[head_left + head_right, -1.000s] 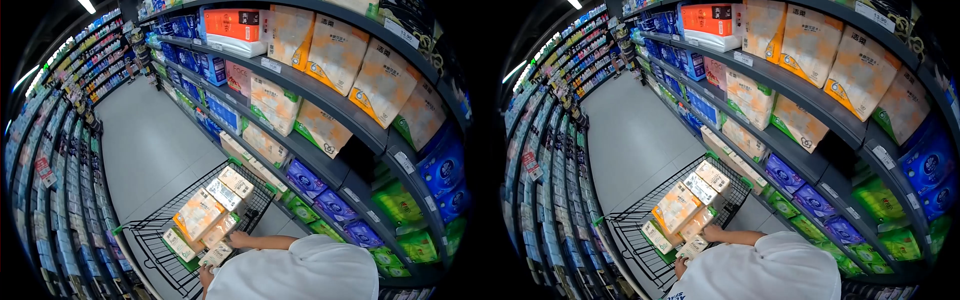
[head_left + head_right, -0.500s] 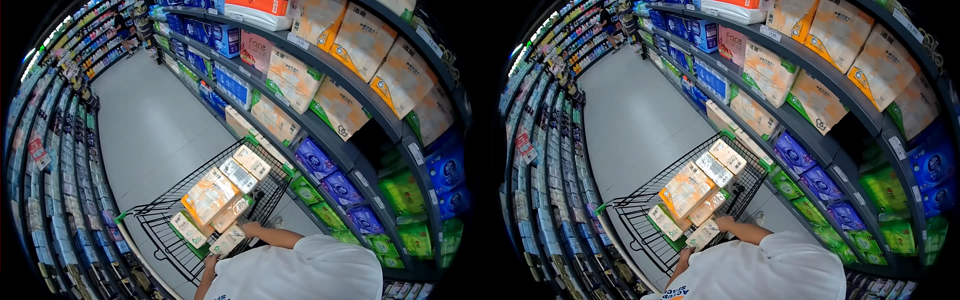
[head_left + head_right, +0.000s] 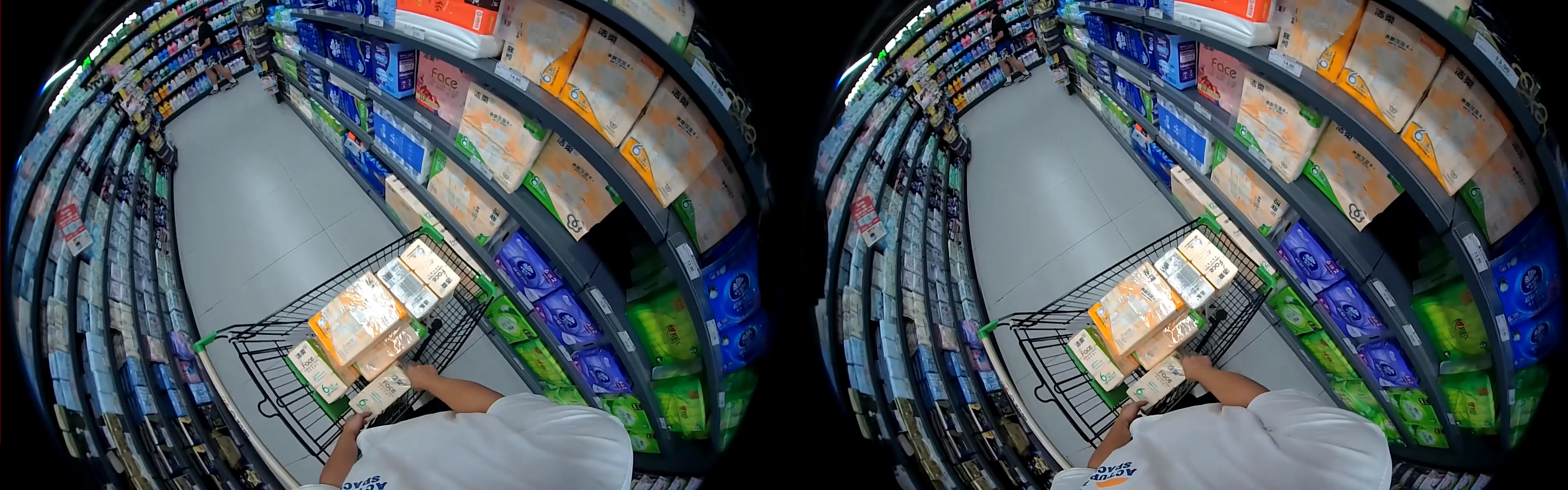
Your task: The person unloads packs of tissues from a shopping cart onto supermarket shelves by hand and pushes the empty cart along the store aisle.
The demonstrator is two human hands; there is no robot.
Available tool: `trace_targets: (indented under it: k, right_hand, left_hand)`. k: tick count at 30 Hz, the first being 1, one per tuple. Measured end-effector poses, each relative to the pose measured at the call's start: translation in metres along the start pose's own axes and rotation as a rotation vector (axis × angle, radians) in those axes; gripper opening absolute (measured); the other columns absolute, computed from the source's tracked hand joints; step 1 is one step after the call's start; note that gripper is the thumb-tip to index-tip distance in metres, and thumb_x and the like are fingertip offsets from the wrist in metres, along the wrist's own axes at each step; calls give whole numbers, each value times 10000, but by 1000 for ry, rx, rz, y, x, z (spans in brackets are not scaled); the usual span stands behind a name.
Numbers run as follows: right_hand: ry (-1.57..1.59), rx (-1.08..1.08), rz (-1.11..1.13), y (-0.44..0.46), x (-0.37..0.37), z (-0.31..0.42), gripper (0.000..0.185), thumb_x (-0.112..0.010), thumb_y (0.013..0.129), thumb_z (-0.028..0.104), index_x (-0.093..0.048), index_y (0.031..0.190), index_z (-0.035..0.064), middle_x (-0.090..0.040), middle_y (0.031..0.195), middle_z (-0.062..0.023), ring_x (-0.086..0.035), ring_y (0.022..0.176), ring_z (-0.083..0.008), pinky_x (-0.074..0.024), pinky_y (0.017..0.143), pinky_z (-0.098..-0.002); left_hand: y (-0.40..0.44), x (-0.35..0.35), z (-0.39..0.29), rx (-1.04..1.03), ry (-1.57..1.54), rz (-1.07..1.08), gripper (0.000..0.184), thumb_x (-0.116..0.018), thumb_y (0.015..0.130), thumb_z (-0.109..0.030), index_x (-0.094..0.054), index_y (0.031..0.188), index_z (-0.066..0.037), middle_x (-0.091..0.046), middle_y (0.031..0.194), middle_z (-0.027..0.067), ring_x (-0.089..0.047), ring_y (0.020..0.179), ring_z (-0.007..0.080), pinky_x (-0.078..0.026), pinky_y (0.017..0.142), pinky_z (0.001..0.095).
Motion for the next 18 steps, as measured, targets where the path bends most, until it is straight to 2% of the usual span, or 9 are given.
trace_targets:
  k: [1,3,7,8,10,12,16,17,18]
  right_hand:
    - [1,13,-29,-2,4,1,309,-669,702,92,-650,1000,13,-684,989,-175,-675,921,-301,-541,743,-418]
    - [-11,32,-89,1,-2,-1,187,-642,731,100,-705,894,33,-698,922,-164,-684,877,-301,-547,729,-408]
    - [-87,20,-196,25,-25,-5,194,-560,806,139,-716,905,78,-706,938,-118,-688,878,-277,-540,703,-404]
    - [-106,-2,-177,29,-26,-4,200,-550,812,138,-715,909,81,-704,951,-116,-686,883,-275,-534,707,-402]
    - [-113,-11,-161,27,-26,3,205,-541,818,137,-714,913,84,-703,965,-114,-685,888,-272,-528,711,-400]
    - [-324,166,-243,17,-24,8,198,-569,799,160,-709,917,83,-702,968,-102,-681,883,-270,-514,713,-404]
    - [-114,327,-201,-12,-4,29,219,-582,771,167,-683,937,68,-689,909,-141,-669,838,-321,-518,707,-437]
    - [-16,369,-181,-18,5,33,212,-556,773,128,-671,940,67,-673,903,-188,-662,829,-343,-520,732,-448]
    - [-11,352,-191,-37,26,41,212,-556,773,128,-671,940,67,-673,903,-188,-662,829,-343,-520,732,-448]
  left_hand:
    - [-9,-1,3,-20,96,56,367,-647,823,-227,-603,1098,13,-620,862,57,-540,706,168,-461,679,324]
    - [-16,-8,5,2,-84,122,420,-639,826,-239,-555,1180,-29,-611,900,59,-541,734,172,-463,681,323]
    - [-11,-11,2,81,-279,196,461,-634,834,-248,-498,1231,-58,-622,941,102,-574,799,213,-473,720,347]
    - [-2,-10,5,115,-249,88,433,-622,844,-231,-497,1223,-63,-627,969,143,-597,794,239,-481,697,344]
    - [-17,-8,-5,108,-281,169,452,-629,836,-226,-496,1223,-34,-627,974,164,-606,755,249,-495,666,327]
    - [-25,-6,-7,87,-275,124,455,-626,833,-231,-499,1215,-19,-626,972,164,-610,743,245,-499,656,320]
    - [-60,13,-18,-35,-378,22,429,-611,824,-249,-525,1161,2,-633,933,142,-614,722,213,-513,635,295]
    - [-65,22,-18,-47,-446,35,382,-596,822,-252,-545,1118,-16,-639,872,121,-610,675,190,-517,594,272]
    - [-79,32,-26,-70,-417,26,354,-597,814,-250,-554,1085,-27,-639,828,109,-608,639,182,-524,563,273]
Point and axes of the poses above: each hand's wrist, its own y-axis towards the middle knuckle, its own x-axis out of the back of the hand, z = x × y, the point moved 3 cm from there along y, towards the middle knuckle
